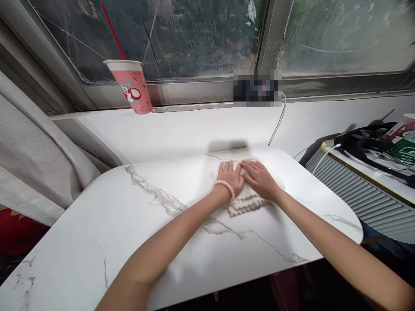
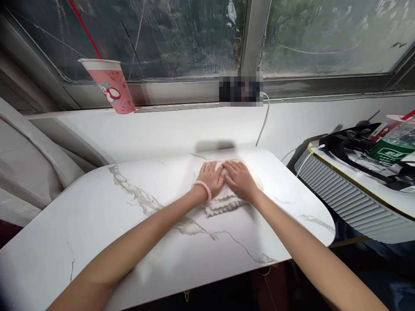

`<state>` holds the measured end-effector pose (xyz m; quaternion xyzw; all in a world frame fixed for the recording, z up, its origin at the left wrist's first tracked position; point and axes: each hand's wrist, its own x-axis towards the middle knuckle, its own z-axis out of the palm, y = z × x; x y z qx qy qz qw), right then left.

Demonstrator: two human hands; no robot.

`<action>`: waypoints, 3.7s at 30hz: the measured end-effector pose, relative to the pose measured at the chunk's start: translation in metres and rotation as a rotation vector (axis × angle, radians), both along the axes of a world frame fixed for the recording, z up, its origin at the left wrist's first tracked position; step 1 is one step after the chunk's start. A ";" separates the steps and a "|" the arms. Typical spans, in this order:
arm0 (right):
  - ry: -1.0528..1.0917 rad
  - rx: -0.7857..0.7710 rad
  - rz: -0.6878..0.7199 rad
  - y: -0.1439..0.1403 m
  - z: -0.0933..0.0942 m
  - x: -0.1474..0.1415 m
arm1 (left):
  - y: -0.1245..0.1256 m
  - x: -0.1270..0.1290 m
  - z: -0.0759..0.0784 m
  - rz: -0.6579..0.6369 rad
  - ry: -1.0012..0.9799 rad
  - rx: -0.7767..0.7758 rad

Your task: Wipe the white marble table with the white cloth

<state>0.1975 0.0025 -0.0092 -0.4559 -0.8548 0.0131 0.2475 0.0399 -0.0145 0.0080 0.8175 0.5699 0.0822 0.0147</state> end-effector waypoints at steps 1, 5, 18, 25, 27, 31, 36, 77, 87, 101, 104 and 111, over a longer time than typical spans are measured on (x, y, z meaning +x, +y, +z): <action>-0.001 0.005 -0.018 -0.020 0.000 0.001 | -0.017 0.000 0.000 -0.030 0.006 -0.006; -0.022 0.027 -0.017 -0.096 0.000 0.002 | -0.081 -0.005 -0.002 -0.142 0.010 -0.001; -0.049 0.036 0.040 -0.162 0.007 -0.053 | -0.146 -0.061 -0.005 -0.161 0.017 0.046; -0.031 -0.010 0.047 -0.099 0.009 -0.097 | -0.096 -0.091 -0.003 0.039 0.047 0.057; -0.012 -0.026 0.048 -0.073 0.009 -0.110 | -0.073 -0.101 -0.002 0.089 0.058 0.066; 0.026 -0.057 0.029 -0.019 0.009 -0.135 | -0.019 -0.121 0.000 0.105 0.059 0.086; 0.042 -0.062 -0.031 0.035 0.004 -0.157 | 0.039 -0.144 -0.002 0.096 -0.004 0.074; -0.004 -0.116 0.276 -0.168 0.008 -0.188 | -0.180 -0.207 -0.016 0.007 -0.012 0.251; 0.157 -0.252 0.410 -0.155 0.015 -0.271 | -0.187 -0.287 -0.010 0.277 0.134 0.202; 0.265 -0.159 0.002 -0.009 0.008 -0.341 | 0.021 -0.321 -0.013 0.385 -0.060 0.079; 0.254 -0.142 0.028 0.013 0.007 -0.352 | 0.039 -0.334 -0.014 0.414 -0.063 0.079; 0.201 -0.109 0.162 0.036 0.008 -0.385 | 0.039 -0.373 -0.017 0.490 -0.033 0.128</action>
